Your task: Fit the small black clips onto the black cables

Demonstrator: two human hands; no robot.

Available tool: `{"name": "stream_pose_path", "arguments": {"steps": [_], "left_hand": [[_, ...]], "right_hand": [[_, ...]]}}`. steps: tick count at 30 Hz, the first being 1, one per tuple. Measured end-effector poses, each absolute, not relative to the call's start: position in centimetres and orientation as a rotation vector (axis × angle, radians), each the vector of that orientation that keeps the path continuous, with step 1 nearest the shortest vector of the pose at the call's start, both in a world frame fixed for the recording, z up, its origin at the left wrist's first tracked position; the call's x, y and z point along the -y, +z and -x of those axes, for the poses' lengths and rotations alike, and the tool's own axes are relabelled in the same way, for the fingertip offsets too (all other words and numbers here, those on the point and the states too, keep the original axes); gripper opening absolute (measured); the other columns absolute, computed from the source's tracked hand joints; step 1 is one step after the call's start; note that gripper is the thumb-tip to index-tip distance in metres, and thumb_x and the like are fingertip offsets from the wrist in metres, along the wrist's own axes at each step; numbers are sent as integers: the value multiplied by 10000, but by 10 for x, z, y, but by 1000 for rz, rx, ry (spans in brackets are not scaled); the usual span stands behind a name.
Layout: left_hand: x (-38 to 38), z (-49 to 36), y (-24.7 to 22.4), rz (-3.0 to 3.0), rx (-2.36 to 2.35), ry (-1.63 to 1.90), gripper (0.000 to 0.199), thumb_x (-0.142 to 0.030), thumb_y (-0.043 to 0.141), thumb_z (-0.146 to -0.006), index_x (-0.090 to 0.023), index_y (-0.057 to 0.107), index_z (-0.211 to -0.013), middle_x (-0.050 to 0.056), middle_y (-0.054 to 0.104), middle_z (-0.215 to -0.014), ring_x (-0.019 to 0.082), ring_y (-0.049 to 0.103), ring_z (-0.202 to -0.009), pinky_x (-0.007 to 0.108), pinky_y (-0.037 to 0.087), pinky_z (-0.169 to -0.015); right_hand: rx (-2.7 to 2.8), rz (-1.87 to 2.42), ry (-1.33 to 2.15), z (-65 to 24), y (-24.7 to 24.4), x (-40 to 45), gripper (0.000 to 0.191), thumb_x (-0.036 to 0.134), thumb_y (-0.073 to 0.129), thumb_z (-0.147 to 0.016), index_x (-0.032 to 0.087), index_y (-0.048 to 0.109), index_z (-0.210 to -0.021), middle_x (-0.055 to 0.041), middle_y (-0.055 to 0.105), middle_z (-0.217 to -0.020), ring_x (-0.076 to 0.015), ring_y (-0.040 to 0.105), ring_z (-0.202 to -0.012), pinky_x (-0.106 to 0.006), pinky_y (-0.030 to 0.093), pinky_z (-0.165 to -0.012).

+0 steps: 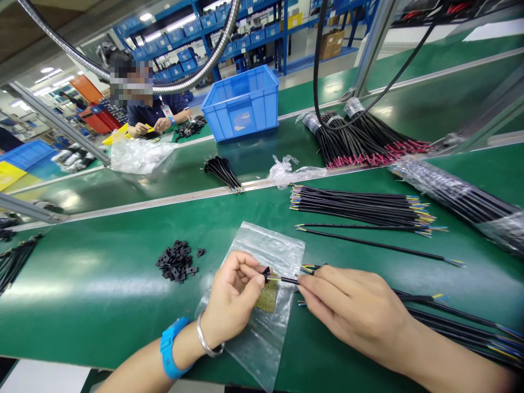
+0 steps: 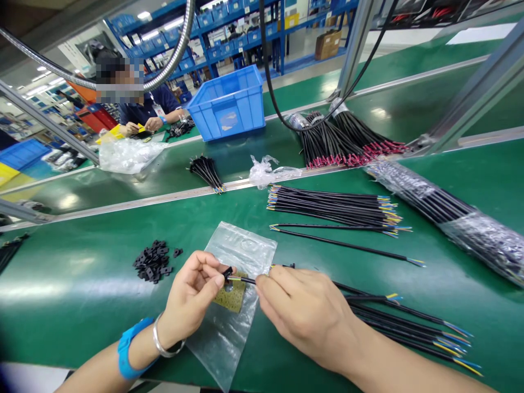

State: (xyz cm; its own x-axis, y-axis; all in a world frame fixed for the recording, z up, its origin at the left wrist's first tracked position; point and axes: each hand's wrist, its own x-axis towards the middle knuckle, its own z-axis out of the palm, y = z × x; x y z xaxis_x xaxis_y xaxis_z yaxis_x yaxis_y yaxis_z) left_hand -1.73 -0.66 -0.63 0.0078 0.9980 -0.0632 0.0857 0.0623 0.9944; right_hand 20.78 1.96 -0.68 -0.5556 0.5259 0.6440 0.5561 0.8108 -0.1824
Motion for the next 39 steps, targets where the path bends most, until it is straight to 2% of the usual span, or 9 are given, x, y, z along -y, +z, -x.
{"name": "stream_pose_path", "arguments": {"steps": [5,10,14,17,20,25,31,39], "left_hand": [[12,22,-11,-1531,-1351,1080,157,-222,624,-886,-216,572,-1033,42,675,-915,186,679,-896,311,515,-813],[15,21,-13,-1598,-1210,1082,304,-141,714,-816,-254,599,-1074,-2,670,-862,171,686,-965,294,522,-889],[8,16,-11,-1101,-1033,1102,486,-136,869,-638,-269,616,-1031,-43,620,-808,157,715,-831,213,570,-670],[2,14,-9,-964,-1009,1037,386,-151,923,-547,-201,715,-868,-17,638,-816,103,681,-681,174,551,-592],[1,12,-9,-1111,-1003,1077,263,-160,915,-571,-203,792,-800,4,656,-776,72,635,-645,156,532,-591],[6,9,-13,-1377,-969,1164,298,-133,867,-649,-273,808,-905,29,682,-785,110,644,-643,207,551,-564],[10,5,-12,-1499,-904,1297,327,-163,860,-670,-304,790,-956,7,680,-783,96,638,-608,202,546,-557],[8,1,-5,-1851,-908,1302,255,-202,837,-705,-210,779,-954,43,723,-752,113,671,-626,190,552,-594]], "right_hand": [[2246,809,-15,-209,-5,-19,111,142,538,-934,173,638,-896,-2,625,-723,-112,575,-621,-266,415,-593],[2271,691,33,-207,-2,-16,113,122,535,-928,164,634,-897,-1,616,-707,-126,547,-617,-294,394,-586],[2271,627,34,-207,0,-17,93,123,549,-919,151,635,-896,-5,606,-698,-132,519,-610,-306,375,-577],[2304,578,-29,-207,-1,-17,108,92,537,-909,138,634,-895,-4,572,-661,-137,473,-581,-315,355,-562],[2343,546,-25,-205,-3,-15,137,91,503,-919,130,628,-876,-11,553,-650,-148,460,-579,-321,347,-554],[2346,607,91,-203,-1,-6,148,108,486,-933,148,611,-866,-17,580,-695,-157,509,-620,-326,354,-573],[2336,667,167,-203,5,0,182,132,454,-960,165,589,-843,2,529,-672,-143,467,-571,-320,330,-543],[2357,711,158,-198,-1,4,242,75,398,-918,202,534,-763,6,506,-660,-151,447,-544,-321,312,-517]]}}
